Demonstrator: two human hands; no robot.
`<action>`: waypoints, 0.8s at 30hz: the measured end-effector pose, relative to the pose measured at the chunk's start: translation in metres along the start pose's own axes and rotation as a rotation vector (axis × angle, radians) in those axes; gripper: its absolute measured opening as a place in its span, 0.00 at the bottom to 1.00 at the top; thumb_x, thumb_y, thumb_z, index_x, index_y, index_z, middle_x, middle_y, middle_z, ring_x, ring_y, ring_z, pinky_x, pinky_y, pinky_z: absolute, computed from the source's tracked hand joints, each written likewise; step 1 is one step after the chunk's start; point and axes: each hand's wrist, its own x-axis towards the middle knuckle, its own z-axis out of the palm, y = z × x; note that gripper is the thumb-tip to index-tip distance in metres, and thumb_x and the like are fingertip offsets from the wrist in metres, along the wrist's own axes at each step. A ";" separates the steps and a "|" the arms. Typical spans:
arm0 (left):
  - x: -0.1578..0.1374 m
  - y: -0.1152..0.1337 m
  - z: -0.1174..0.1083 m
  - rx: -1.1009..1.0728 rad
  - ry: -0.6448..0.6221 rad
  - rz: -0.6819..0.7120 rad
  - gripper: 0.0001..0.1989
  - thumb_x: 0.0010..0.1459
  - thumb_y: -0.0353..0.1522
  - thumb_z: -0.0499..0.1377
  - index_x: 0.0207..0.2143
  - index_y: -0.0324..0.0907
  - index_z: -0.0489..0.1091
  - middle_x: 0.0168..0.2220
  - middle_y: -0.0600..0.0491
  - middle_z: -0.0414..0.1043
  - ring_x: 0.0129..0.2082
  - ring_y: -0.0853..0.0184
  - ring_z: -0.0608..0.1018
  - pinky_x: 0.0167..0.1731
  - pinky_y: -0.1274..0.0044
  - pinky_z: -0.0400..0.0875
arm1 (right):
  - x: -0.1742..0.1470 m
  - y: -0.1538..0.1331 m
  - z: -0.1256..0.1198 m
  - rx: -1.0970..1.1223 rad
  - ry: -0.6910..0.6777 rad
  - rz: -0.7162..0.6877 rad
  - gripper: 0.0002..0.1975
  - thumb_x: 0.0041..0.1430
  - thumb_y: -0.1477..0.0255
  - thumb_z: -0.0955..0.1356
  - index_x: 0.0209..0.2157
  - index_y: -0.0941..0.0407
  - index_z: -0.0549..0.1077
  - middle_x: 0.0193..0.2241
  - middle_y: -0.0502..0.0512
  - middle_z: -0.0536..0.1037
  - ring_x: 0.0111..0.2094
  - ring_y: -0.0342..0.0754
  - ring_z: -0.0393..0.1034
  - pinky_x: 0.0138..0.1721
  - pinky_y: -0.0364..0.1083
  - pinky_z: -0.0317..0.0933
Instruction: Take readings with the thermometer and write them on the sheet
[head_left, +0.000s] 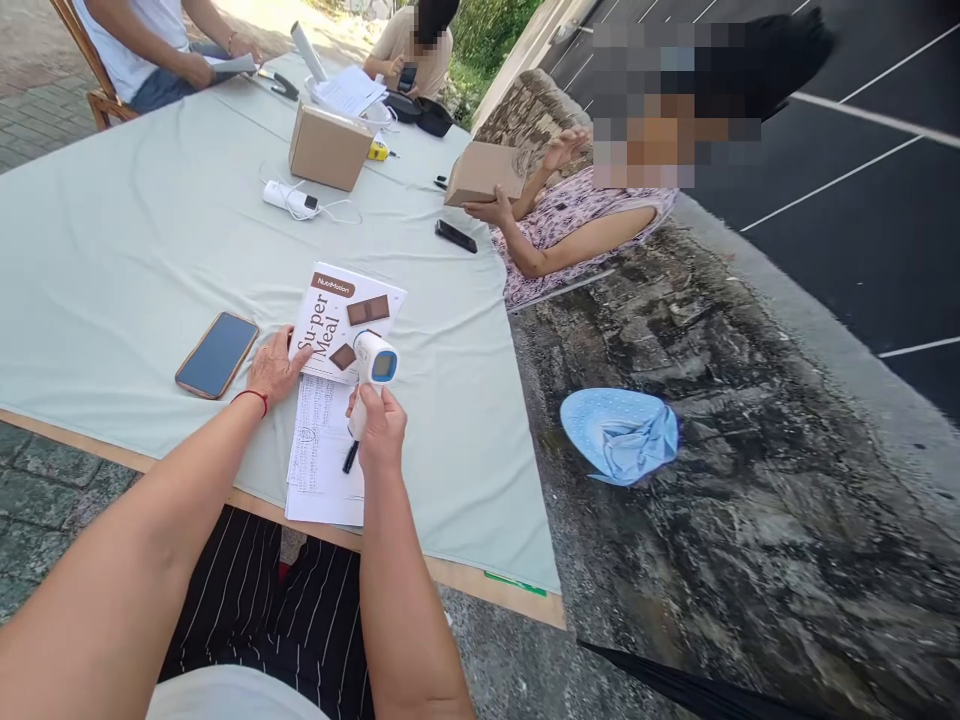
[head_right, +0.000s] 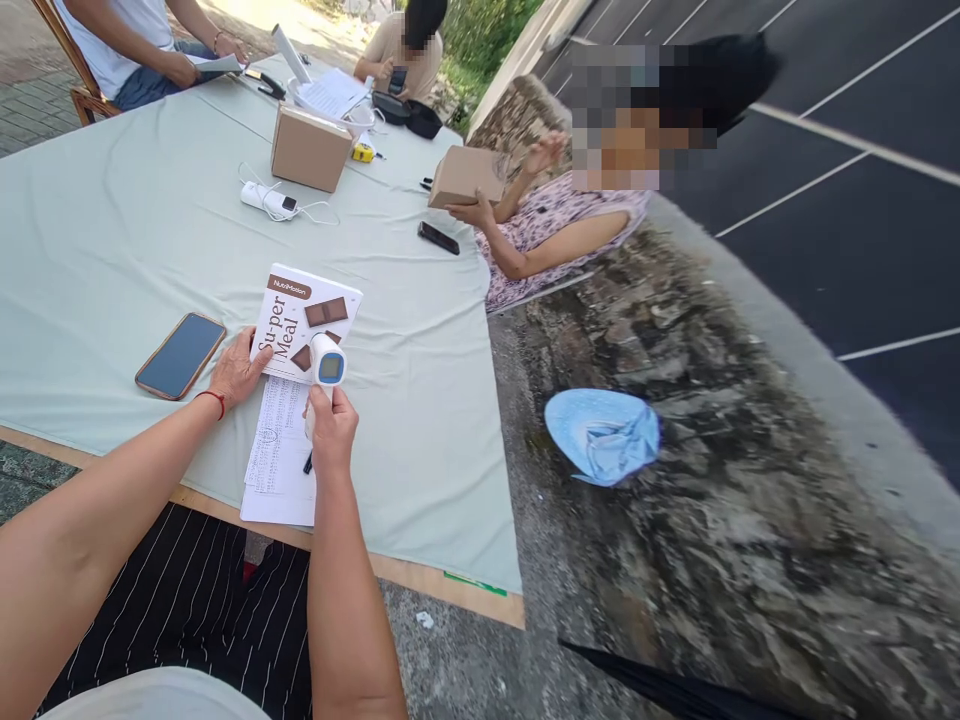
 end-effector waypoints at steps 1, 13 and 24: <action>0.000 0.000 0.000 -0.001 0.001 0.007 0.26 0.65 0.48 0.47 0.58 0.43 0.60 0.55 0.44 0.70 0.54 0.53 0.72 0.54 0.63 0.64 | 0.004 -0.002 0.004 0.005 0.007 -0.017 0.17 0.51 0.55 0.68 0.24 0.54 0.64 0.18 0.45 0.65 0.20 0.40 0.58 0.22 0.42 0.55; 0.002 -0.005 0.004 0.009 0.008 0.057 0.26 0.67 0.46 0.47 0.59 0.39 0.61 0.53 0.43 0.71 0.54 0.54 0.72 0.55 0.64 0.63 | 0.040 -0.013 0.020 0.128 -0.040 -0.026 0.22 0.46 0.52 0.73 0.29 0.56 0.69 0.18 0.42 0.65 0.21 0.38 0.55 0.23 0.41 0.52; 0.002 -0.006 0.005 0.015 0.016 0.073 0.28 0.66 0.47 0.47 0.60 0.37 0.60 0.54 0.41 0.70 0.53 0.53 0.72 0.54 0.63 0.64 | 0.042 -0.011 0.019 0.106 -0.072 -0.017 0.24 0.45 0.50 0.73 0.30 0.56 0.70 0.18 0.42 0.63 0.21 0.39 0.55 0.24 0.42 0.51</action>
